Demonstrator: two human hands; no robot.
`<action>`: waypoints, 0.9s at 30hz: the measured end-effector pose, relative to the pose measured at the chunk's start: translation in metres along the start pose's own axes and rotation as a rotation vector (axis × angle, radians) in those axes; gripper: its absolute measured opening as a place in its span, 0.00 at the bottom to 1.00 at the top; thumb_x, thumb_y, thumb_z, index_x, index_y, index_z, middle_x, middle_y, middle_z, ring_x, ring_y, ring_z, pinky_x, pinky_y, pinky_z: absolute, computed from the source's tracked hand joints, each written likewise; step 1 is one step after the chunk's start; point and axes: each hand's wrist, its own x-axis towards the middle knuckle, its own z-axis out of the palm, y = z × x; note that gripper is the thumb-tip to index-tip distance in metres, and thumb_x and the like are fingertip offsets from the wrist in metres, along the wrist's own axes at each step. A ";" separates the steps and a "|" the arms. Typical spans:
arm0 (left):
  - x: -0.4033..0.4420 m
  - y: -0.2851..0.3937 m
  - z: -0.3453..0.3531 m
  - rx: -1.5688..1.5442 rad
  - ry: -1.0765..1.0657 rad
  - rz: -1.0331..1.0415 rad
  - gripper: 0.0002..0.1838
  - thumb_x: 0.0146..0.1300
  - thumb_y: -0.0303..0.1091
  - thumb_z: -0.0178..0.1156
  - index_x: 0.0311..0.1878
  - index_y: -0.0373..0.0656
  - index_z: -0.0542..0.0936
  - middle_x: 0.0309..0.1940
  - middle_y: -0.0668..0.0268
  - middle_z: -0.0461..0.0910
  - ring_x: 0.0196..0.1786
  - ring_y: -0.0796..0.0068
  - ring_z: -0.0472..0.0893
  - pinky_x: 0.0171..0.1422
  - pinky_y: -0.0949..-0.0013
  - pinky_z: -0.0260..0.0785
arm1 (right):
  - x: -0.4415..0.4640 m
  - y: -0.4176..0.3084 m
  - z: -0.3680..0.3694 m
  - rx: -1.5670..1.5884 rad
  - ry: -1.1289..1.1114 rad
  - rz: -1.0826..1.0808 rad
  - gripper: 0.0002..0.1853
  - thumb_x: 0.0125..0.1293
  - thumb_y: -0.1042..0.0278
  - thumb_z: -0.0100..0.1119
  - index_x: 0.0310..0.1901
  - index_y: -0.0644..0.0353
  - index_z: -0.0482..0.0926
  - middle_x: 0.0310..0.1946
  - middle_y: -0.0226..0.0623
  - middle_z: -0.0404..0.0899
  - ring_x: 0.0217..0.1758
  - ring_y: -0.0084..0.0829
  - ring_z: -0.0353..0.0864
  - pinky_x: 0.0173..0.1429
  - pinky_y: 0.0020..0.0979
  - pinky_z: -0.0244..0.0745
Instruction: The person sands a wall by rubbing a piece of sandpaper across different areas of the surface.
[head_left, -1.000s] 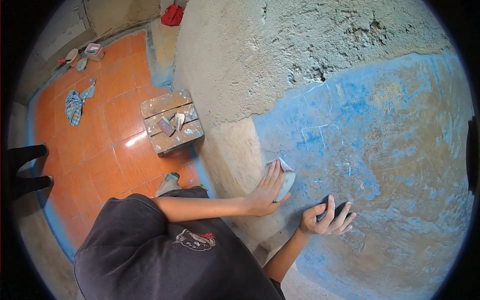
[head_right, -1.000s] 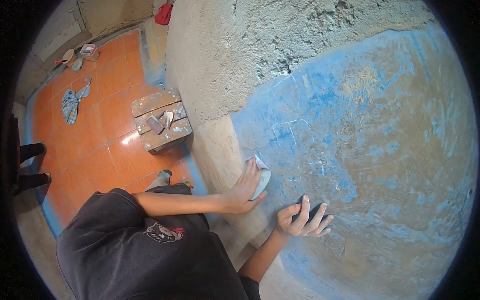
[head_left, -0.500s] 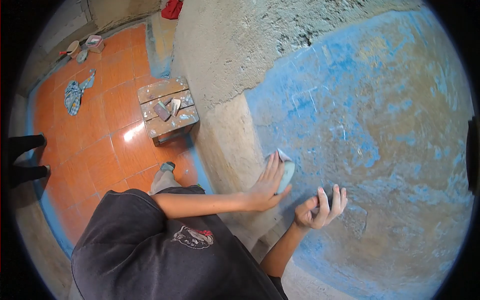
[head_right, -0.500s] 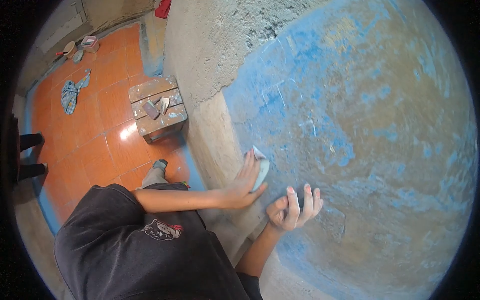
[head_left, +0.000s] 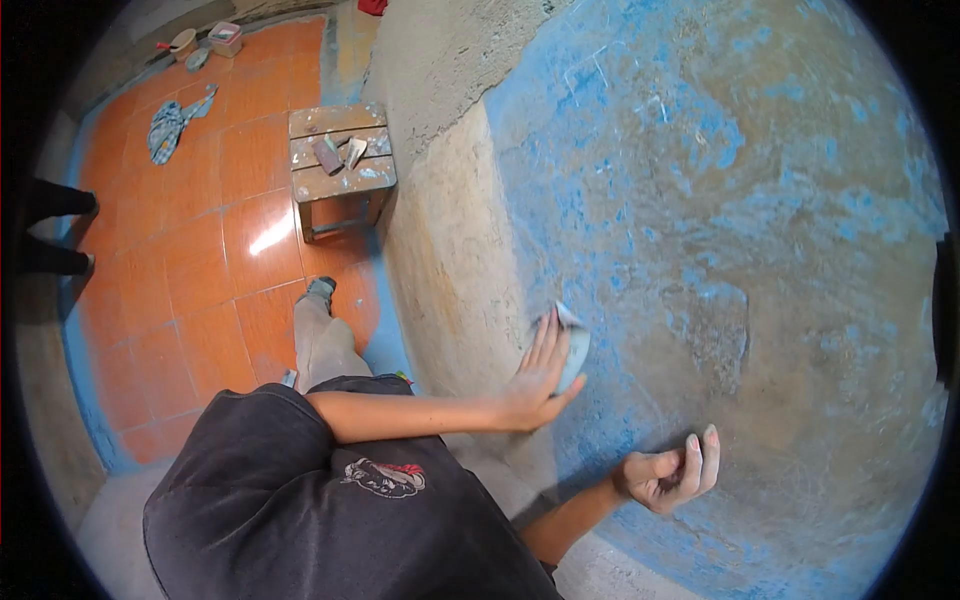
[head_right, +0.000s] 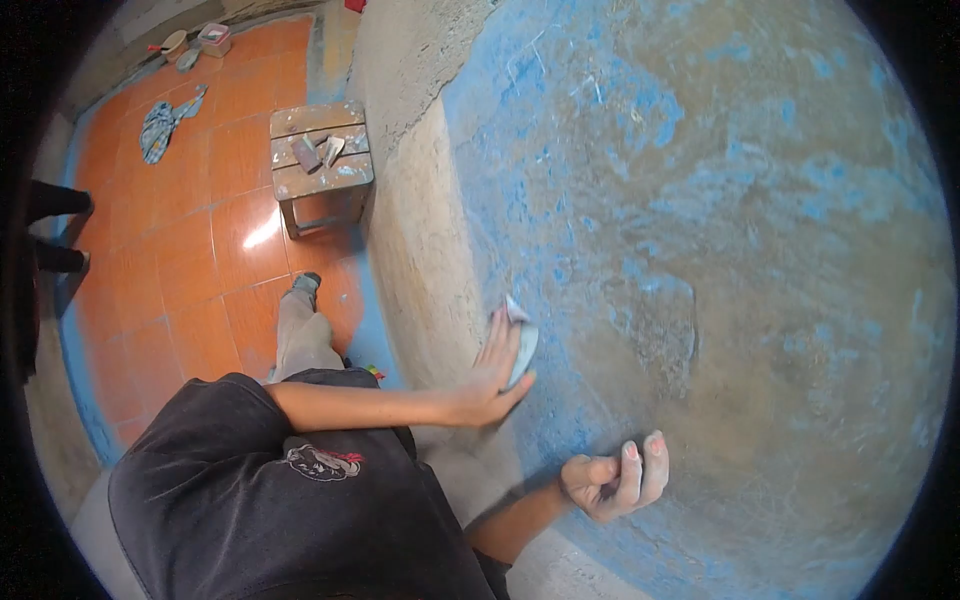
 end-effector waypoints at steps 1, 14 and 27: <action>0.009 0.002 -0.003 -0.007 0.074 -0.013 0.43 0.77 0.50 0.44 0.77 0.24 0.40 0.78 0.33 0.31 0.81 0.33 0.32 0.82 0.45 0.31 | -0.001 0.001 0.000 0.020 -0.002 -0.012 0.13 0.69 0.81 0.42 0.46 0.74 0.78 0.48 0.54 0.78 0.51 0.46 0.83 0.56 0.37 0.84; -0.015 0.010 0.045 0.033 0.186 0.005 0.45 0.77 0.51 0.43 0.77 0.25 0.37 0.79 0.37 0.30 0.82 0.39 0.31 0.82 0.44 0.26 | -0.003 -0.003 0.003 0.160 -0.013 -0.017 0.12 0.68 0.81 0.46 0.44 0.74 0.80 0.42 0.49 0.79 0.45 0.39 0.84 0.50 0.32 0.87; 0.002 0.006 0.047 0.082 0.280 0.011 0.47 0.76 0.53 0.44 0.77 0.24 0.36 0.79 0.36 0.29 0.82 0.39 0.30 0.82 0.44 0.26 | 0.002 -0.007 0.006 0.133 -0.004 0.007 0.10 0.69 0.78 0.49 0.41 0.72 0.82 0.39 0.47 0.81 0.43 0.39 0.84 0.45 0.32 0.84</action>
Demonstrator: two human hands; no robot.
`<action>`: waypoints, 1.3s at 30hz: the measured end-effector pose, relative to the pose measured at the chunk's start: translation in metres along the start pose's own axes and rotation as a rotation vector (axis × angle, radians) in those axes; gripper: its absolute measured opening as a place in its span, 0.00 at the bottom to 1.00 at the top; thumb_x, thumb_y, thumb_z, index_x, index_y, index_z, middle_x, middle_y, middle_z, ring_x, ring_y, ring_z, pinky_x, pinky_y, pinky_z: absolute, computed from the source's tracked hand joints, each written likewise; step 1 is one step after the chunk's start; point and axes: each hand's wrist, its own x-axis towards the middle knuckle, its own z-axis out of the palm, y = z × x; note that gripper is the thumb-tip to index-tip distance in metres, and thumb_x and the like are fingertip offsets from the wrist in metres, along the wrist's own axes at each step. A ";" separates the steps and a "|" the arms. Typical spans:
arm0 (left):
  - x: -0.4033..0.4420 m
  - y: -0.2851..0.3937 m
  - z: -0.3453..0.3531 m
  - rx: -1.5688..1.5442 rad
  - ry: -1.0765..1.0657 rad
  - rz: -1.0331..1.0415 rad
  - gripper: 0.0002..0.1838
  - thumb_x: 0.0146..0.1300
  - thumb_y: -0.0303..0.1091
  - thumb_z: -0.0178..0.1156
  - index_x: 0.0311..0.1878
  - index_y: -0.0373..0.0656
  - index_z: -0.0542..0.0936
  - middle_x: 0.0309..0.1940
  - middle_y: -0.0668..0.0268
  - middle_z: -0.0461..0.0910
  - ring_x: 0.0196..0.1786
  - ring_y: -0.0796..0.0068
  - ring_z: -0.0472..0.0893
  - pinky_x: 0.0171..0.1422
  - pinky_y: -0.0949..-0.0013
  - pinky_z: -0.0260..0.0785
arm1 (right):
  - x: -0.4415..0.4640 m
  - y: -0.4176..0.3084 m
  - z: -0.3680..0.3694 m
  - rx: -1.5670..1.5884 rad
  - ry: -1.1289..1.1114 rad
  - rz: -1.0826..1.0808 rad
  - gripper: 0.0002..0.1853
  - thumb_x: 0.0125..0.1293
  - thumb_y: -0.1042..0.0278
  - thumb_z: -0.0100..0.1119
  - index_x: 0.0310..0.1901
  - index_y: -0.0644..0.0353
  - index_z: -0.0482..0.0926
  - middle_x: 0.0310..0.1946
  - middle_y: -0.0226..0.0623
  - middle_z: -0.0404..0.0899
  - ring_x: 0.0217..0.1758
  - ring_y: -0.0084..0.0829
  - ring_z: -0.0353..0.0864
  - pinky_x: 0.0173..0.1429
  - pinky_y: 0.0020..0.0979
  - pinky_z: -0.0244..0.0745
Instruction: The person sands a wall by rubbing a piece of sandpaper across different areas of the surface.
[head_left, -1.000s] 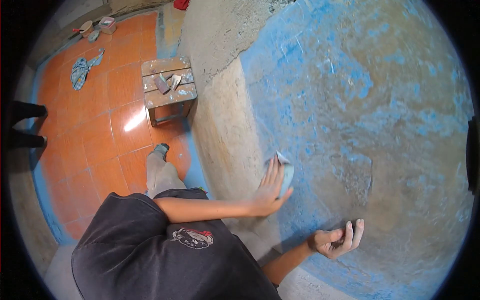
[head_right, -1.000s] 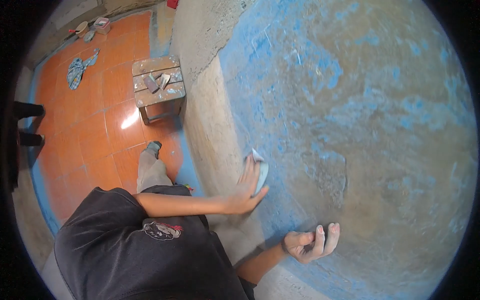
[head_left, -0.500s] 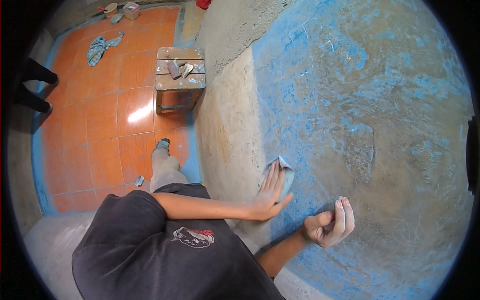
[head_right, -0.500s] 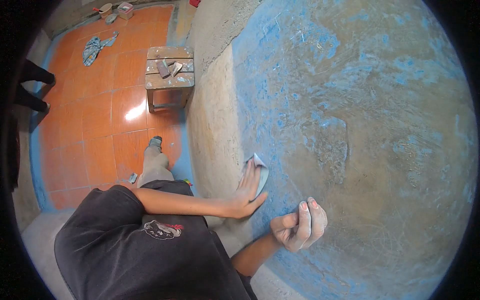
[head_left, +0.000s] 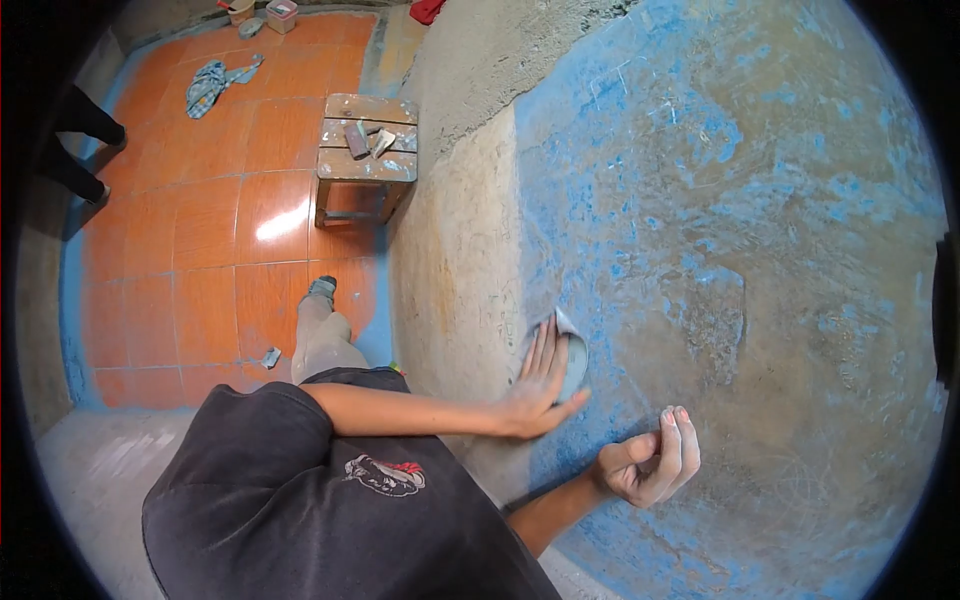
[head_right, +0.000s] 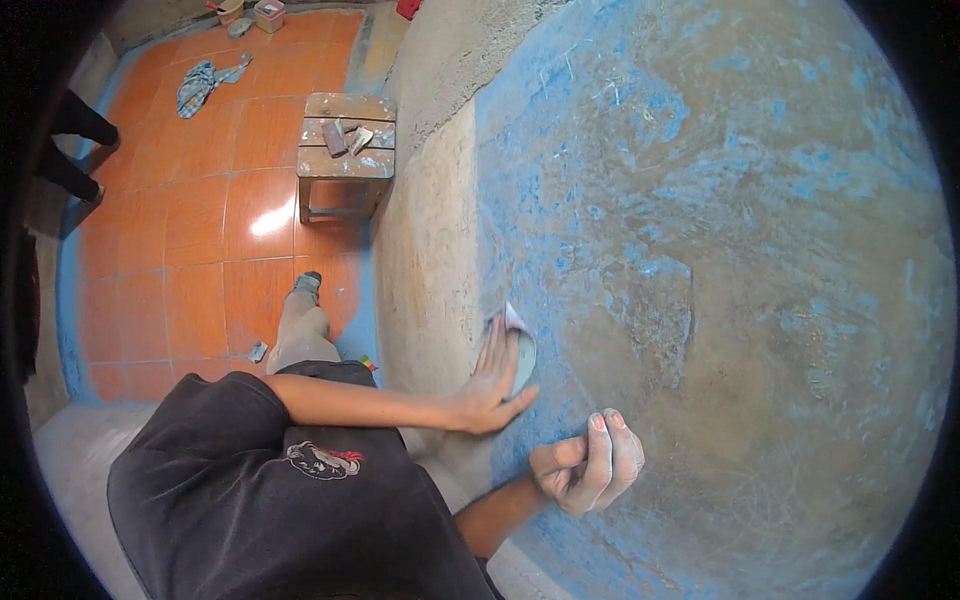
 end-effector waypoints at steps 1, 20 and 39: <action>0.012 -0.003 -0.004 -0.004 0.014 -0.006 0.47 0.76 0.53 0.45 0.77 0.24 0.36 0.79 0.36 0.29 0.82 0.39 0.30 0.82 0.44 0.26 | 0.000 0.000 -0.001 -0.005 -0.003 0.004 0.10 0.68 0.78 0.49 0.41 0.72 0.82 0.38 0.47 0.82 0.43 0.39 0.85 0.45 0.32 0.84; 0.092 -0.005 -0.031 -0.066 0.111 0.021 0.50 0.74 0.56 0.45 0.76 0.21 0.36 0.77 0.29 0.30 0.81 0.34 0.29 0.82 0.42 0.25 | 0.003 -0.002 0.001 -0.112 -0.060 0.003 0.11 0.66 0.77 0.50 0.40 0.70 0.83 0.38 0.46 0.83 0.41 0.39 0.85 0.43 0.33 0.83; 0.141 -0.007 -0.072 0.155 -0.252 0.509 0.56 0.65 0.64 0.54 0.71 0.15 0.50 0.73 0.19 0.36 0.77 0.22 0.37 0.79 0.34 0.31 | 0.030 -0.028 0.068 -0.218 0.051 0.310 0.10 0.70 0.67 0.51 0.39 0.58 0.83 0.37 0.35 0.85 0.41 0.31 0.79 0.49 0.33 0.65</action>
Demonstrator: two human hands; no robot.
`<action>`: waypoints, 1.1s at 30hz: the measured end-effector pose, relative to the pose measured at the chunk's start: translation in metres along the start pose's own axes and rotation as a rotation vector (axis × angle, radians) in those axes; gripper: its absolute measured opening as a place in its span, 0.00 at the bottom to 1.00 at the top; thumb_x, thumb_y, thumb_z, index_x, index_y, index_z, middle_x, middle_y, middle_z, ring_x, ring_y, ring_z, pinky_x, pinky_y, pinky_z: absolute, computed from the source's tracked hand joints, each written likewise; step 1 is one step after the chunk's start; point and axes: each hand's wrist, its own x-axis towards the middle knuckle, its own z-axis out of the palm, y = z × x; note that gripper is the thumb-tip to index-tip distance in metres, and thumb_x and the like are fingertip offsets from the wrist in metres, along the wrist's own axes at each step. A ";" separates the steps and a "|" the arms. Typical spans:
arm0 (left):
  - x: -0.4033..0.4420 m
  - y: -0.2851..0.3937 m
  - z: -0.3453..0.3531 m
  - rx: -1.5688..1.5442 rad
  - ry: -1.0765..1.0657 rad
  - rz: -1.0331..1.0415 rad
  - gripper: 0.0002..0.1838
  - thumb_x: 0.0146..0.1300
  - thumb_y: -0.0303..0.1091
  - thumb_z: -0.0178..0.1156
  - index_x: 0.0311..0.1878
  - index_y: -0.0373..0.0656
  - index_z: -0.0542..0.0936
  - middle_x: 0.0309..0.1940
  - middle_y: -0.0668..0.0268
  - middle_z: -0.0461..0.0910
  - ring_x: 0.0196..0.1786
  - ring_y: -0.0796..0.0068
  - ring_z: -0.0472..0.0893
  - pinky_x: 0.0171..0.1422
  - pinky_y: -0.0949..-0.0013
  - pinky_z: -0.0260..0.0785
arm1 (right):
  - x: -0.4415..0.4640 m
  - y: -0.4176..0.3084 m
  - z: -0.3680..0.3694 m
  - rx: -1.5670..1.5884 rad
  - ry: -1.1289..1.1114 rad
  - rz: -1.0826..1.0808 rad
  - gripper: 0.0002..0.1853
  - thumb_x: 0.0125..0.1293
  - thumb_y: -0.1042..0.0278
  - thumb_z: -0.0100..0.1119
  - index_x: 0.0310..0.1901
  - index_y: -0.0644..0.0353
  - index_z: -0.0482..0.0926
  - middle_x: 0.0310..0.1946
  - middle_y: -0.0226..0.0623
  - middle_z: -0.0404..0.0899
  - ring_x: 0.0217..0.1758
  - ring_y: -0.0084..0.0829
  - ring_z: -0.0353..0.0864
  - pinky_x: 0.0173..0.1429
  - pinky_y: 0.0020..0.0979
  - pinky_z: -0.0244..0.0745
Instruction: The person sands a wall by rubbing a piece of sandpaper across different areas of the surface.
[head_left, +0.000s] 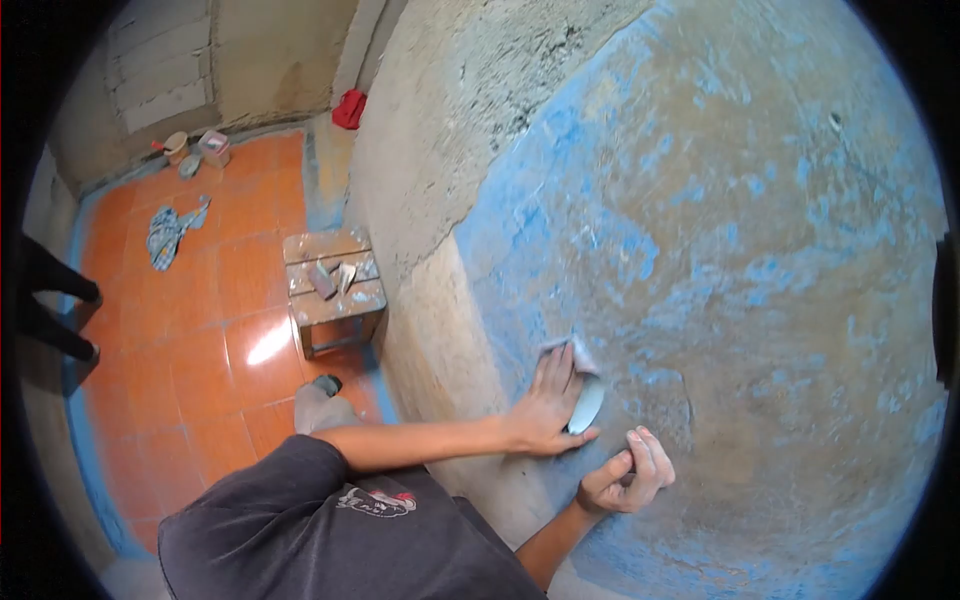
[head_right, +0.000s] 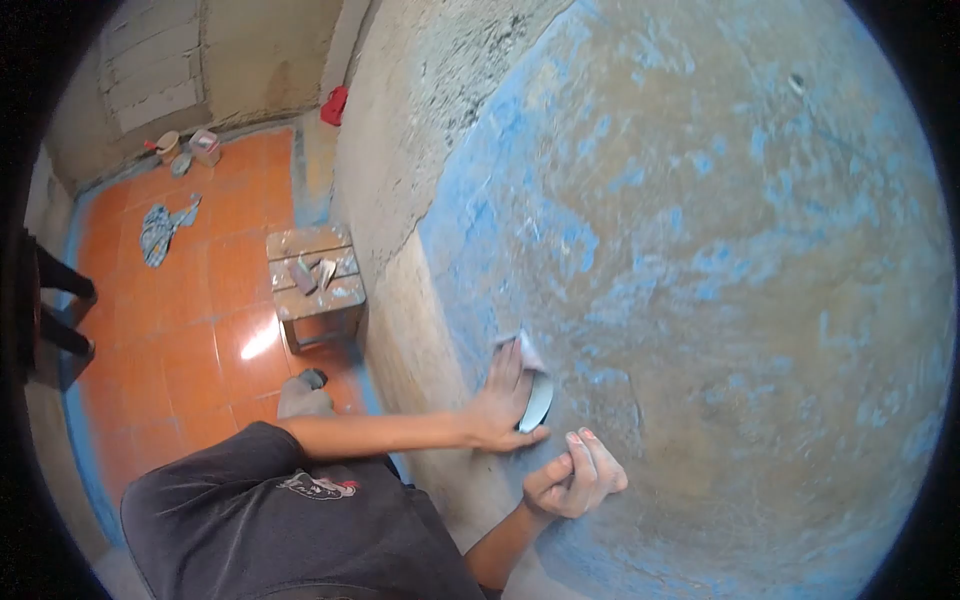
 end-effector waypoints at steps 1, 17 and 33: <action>0.025 -0.011 -0.022 0.007 0.009 0.073 0.56 0.65 0.65 0.54 0.71 0.15 0.50 0.73 0.20 0.36 0.77 0.22 0.37 0.79 0.33 0.30 | 0.003 -0.007 0.010 0.020 -0.008 0.032 0.10 0.70 0.67 0.51 0.39 0.58 0.83 0.37 0.35 0.85 0.42 0.32 0.79 0.50 0.33 0.65; 0.140 -0.099 -0.141 -0.131 -0.281 0.439 0.50 0.66 0.67 0.44 0.71 0.25 0.60 0.73 0.29 0.52 0.75 0.22 0.49 0.79 0.33 0.27 | 0.016 -0.103 0.121 0.054 0.012 0.317 0.12 0.70 0.70 0.50 0.50 0.67 0.78 0.48 0.51 0.80 0.51 0.48 0.79 0.56 0.45 0.74; 0.129 -0.024 -0.134 -0.278 -0.591 0.651 0.35 0.56 0.26 0.53 0.73 0.40 0.69 0.76 0.56 0.63 0.76 0.51 0.63 0.78 0.47 0.50 | -0.007 -0.101 0.062 -0.358 -0.198 0.492 0.25 0.52 0.76 0.57 0.56 0.59 0.80 0.58 0.44 0.77 0.55 0.45 0.78 0.57 0.46 0.69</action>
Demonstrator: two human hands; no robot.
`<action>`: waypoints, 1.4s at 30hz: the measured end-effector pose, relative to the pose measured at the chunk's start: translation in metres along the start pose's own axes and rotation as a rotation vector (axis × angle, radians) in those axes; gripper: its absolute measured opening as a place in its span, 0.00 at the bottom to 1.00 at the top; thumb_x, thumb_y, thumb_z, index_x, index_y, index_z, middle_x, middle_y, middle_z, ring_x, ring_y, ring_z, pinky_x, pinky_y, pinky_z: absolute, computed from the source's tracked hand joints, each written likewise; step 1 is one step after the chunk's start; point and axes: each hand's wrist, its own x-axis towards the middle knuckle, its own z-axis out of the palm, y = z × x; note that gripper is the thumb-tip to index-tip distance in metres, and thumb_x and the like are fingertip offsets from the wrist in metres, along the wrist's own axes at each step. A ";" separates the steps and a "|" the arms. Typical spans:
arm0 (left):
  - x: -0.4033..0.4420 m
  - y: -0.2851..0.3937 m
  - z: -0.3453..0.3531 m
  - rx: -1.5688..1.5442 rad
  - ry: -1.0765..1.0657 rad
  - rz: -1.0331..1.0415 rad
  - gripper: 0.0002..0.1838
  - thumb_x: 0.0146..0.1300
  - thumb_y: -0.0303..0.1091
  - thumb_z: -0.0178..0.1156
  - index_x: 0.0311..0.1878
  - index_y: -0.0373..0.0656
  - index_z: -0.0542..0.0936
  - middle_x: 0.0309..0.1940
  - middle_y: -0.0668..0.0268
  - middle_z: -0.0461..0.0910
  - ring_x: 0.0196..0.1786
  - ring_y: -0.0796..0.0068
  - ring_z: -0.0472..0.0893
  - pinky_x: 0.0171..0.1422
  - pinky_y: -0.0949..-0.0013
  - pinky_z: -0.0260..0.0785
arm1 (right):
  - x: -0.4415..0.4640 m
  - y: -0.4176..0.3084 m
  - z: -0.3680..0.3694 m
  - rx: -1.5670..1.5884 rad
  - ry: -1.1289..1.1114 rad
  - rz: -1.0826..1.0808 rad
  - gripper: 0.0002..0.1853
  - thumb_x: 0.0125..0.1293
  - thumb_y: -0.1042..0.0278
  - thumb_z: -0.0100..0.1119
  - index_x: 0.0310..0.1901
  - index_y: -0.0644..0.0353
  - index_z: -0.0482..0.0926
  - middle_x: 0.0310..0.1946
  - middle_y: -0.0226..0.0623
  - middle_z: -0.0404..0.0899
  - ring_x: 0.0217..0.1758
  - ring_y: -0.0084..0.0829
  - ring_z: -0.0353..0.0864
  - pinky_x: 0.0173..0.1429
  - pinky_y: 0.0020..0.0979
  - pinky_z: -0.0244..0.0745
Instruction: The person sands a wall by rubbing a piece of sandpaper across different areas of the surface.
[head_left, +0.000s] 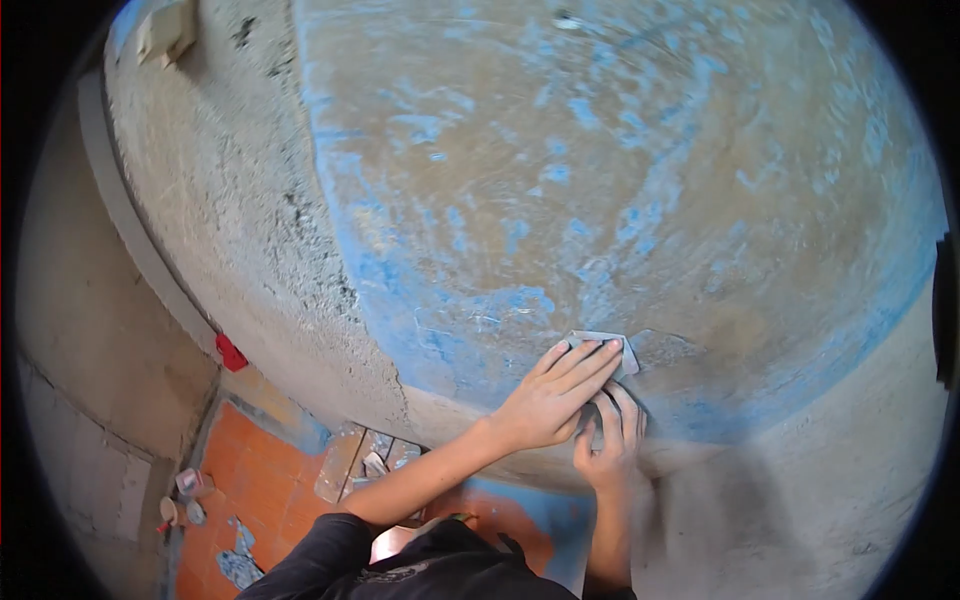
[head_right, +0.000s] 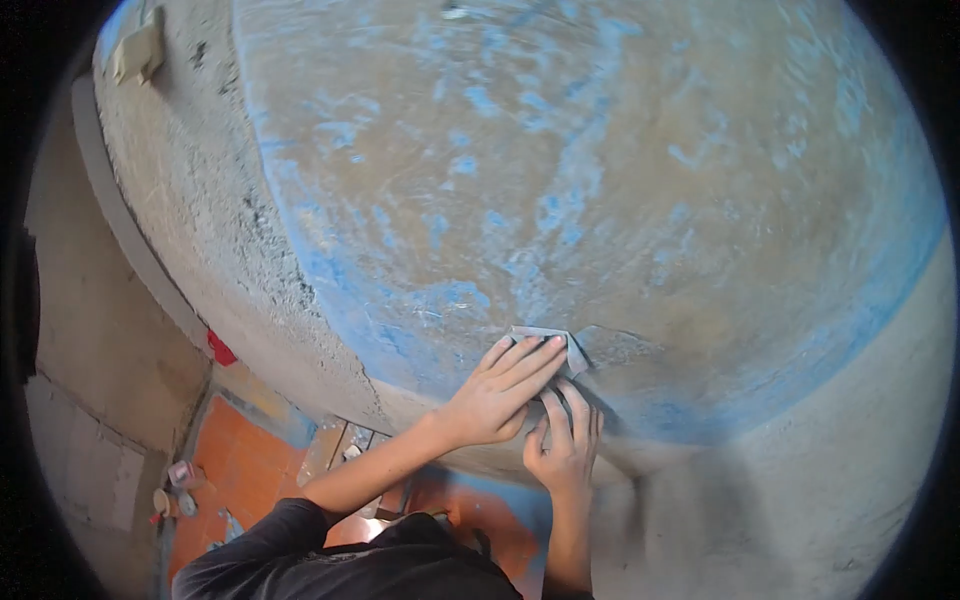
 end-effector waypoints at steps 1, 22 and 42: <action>0.002 0.001 0.006 -0.020 -0.027 0.019 0.35 0.56 0.26 0.52 0.72 0.40 0.69 0.75 0.57 0.64 0.76 0.51 0.63 0.78 0.47 0.50 | -0.004 0.002 0.004 -0.034 -0.001 0.020 0.27 0.54 0.70 0.62 0.59 0.61 0.77 0.61 0.47 0.73 0.55 0.45 0.76 0.56 0.44 0.69; -0.039 -0.076 -0.082 0.316 0.232 -0.170 0.29 0.65 0.42 0.60 0.71 0.55 0.75 0.81 0.45 0.44 0.81 0.35 0.30 0.78 0.38 0.14 | 0.047 -0.063 0.076 -0.470 0.173 0.208 0.33 0.59 0.67 0.62 0.70 0.55 0.72 0.74 0.67 0.53 0.71 0.59 0.58 0.73 0.52 0.57; -0.056 -0.099 -0.078 0.384 0.179 -0.035 0.28 0.65 0.48 0.62 0.70 0.60 0.76 0.81 0.45 0.38 0.80 0.33 0.23 0.75 0.36 0.07 | 0.106 -0.094 0.064 -0.565 0.316 0.278 0.31 0.67 0.60 0.59 0.68 0.66 0.71 0.71 0.46 0.67 0.71 0.50 0.63 0.72 0.53 0.58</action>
